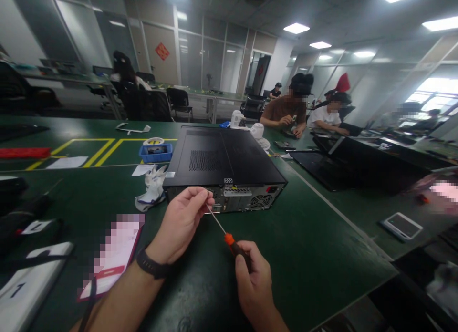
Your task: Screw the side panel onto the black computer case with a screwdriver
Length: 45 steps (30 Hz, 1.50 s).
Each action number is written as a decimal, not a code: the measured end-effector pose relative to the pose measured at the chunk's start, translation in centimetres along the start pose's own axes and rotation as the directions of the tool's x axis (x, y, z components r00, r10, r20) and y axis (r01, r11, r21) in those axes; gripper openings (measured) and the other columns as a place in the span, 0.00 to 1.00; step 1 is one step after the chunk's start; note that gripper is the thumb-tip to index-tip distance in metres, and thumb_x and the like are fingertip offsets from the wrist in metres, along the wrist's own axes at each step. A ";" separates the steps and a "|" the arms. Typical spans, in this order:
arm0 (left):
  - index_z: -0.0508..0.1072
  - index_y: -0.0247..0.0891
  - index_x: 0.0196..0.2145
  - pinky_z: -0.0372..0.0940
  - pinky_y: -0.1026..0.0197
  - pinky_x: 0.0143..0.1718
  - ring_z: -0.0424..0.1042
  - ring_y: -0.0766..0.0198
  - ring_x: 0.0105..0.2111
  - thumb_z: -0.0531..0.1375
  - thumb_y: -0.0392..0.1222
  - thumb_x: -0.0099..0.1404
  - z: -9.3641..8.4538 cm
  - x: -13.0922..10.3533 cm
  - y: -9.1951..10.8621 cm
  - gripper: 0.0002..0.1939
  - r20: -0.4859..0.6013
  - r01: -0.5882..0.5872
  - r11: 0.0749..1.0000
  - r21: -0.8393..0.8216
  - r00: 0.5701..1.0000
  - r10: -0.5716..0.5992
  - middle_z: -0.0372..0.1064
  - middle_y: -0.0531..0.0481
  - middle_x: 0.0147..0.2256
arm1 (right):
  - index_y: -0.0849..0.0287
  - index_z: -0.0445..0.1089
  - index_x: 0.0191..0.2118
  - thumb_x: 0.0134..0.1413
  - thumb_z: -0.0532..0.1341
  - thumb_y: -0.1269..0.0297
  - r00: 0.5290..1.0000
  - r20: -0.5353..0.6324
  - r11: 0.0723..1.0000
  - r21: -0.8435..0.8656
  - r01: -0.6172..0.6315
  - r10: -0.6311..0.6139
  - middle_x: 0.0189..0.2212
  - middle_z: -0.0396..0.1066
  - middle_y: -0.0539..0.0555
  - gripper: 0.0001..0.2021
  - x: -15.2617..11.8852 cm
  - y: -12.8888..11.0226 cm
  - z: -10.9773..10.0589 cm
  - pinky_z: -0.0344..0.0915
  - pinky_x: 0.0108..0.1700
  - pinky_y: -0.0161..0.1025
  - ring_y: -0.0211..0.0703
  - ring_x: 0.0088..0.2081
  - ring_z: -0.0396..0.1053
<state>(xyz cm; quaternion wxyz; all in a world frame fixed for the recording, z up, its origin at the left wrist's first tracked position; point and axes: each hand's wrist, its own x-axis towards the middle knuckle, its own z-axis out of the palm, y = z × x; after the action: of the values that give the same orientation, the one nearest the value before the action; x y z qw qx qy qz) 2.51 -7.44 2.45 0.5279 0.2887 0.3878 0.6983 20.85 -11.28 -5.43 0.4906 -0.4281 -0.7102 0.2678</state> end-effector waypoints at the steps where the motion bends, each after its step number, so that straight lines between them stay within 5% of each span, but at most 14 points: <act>1: 0.75 0.35 0.34 0.67 0.68 0.36 0.72 0.70 0.32 0.70 0.43 0.56 -0.2 0.2 0.3 0.12 -0.008 0.007 1.000 -0.031 1.000 -0.007 0.74 0.51 0.33 | 0.59 0.70 0.38 0.62 0.55 0.66 0.999 -0.020 1.000 -0.009 0.024 -0.025 0.24 0.67 0.47 0.07 0.0 0.0 -0.1 0.61 0.25 0.30 0.35 0.23 0.64; 7: 0.74 0.35 0.33 0.68 0.69 0.34 0.70 0.71 0.30 0.70 0.40 0.56 -0.8 0.7 0.8 0.10 0.012 0.048 0.991 -0.122 0.999 -0.047 0.72 0.52 0.31 | 0.57 0.71 0.47 0.60 0.57 0.71 0.959 -0.205 0.981 -0.020 0.195 -0.195 0.34 0.73 0.51 0.11 -0.4 0.4 -0.7 0.69 0.34 0.32 0.37 0.32 0.72; 12: 0.75 0.34 0.34 0.68 0.69 0.34 0.69 0.72 0.30 0.69 0.40 0.58 -1.0 0.8 0.2 0.09 0.055 0.085 0.987 -0.135 0.995 -0.078 0.71 0.52 0.31 | 0.55 0.71 0.51 0.61 0.58 0.72 0.922 -0.299 0.969 -0.114 0.221 -0.246 0.40 0.74 0.53 0.14 -0.7 1.3 -0.7 0.71 0.42 0.35 0.39 0.39 0.74; 45: 0.76 0.32 0.35 0.66 0.70 0.32 0.68 0.72 0.29 0.68 0.42 0.60 -0.6 0.6 -1.0 0.10 0.133 0.152 0.985 -0.077 0.981 -0.141 0.71 0.51 0.31 | 0.57 0.68 0.51 0.60 0.58 0.72 0.923 -0.233 0.944 -0.193 0.266 -0.307 0.37 0.73 0.53 0.14 -0.3 0.9 -0.8 0.70 0.36 0.36 0.39 0.34 0.73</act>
<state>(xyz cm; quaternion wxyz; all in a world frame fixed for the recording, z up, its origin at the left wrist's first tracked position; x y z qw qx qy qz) 2.38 -6.90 1.33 0.6138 0.2801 0.3428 0.6537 21.99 -11.12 -5.98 0.5779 -0.3883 -0.7136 0.0773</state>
